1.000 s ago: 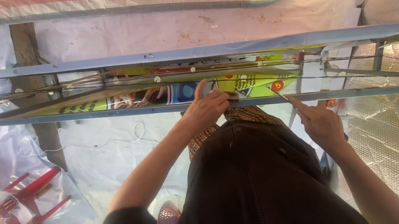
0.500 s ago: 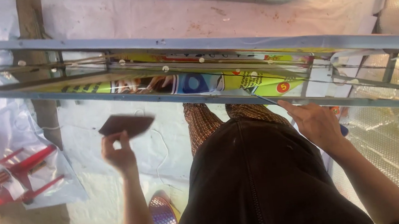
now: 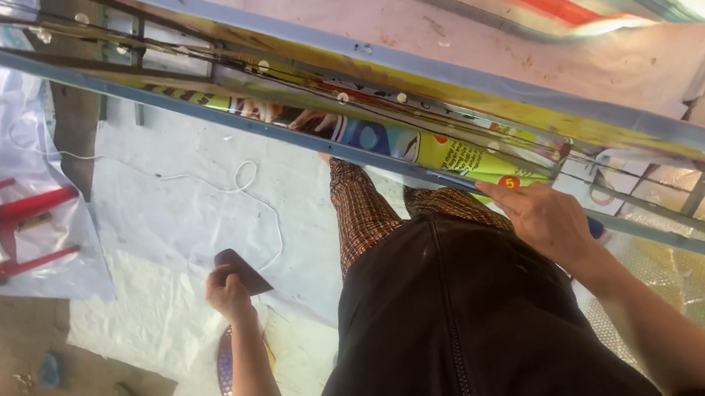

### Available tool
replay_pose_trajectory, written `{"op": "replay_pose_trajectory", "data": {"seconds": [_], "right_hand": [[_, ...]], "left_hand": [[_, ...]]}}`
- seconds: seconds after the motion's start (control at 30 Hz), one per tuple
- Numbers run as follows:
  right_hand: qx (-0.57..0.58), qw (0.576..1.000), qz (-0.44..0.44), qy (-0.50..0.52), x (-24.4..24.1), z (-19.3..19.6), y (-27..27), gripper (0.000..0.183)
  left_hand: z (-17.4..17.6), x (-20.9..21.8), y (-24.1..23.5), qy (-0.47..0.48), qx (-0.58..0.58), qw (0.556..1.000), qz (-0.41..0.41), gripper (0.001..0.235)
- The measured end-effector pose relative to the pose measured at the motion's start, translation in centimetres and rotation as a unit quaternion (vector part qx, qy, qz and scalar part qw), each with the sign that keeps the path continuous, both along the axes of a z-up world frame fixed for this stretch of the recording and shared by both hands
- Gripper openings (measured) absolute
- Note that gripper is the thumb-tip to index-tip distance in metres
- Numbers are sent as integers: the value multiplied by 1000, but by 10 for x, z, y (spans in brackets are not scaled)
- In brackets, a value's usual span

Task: Assembling a large sign by attaching a banner to a frame using tape and a utility knife

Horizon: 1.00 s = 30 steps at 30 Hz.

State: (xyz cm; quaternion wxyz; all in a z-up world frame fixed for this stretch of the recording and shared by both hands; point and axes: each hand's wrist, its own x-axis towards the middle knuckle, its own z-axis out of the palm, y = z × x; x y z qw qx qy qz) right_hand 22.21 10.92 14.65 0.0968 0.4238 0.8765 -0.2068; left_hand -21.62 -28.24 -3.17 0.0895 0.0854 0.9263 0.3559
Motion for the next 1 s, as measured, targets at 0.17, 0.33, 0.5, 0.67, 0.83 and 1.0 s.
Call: {"op": "replay_pose_trajectory", "data": {"seconds": [0.17, 0.33, 0.5, 0.67, 0.83, 1.0], "right_hand": [[-14, 997, 57, 44, -49, 21, 7, 36], [-14, 993, 66, 92, -124, 29, 0, 44], [23, 988, 150, 22, -189, 16, -3, 64], [111, 975, 187, -46, -217, -9, -5, 69], [88, 975, 196, -61, -237, -9, -2, 66], [85, 969, 184, -138, -236, 8, -6, 61]], "left_hand": [[9, 10, 24, -58, 143, 980, 124, 22], [44, -11, 83, -162, 143, 976, 35, 44], [31, -50, 139, -209, 95, 970, -79, 45], [76, -86, 209, -169, 66, 961, -207, 29], [81, -126, 229, -201, 83, 960, -174, 14], [87, -153, 246, -270, 4, 945, -186, 25]]}}
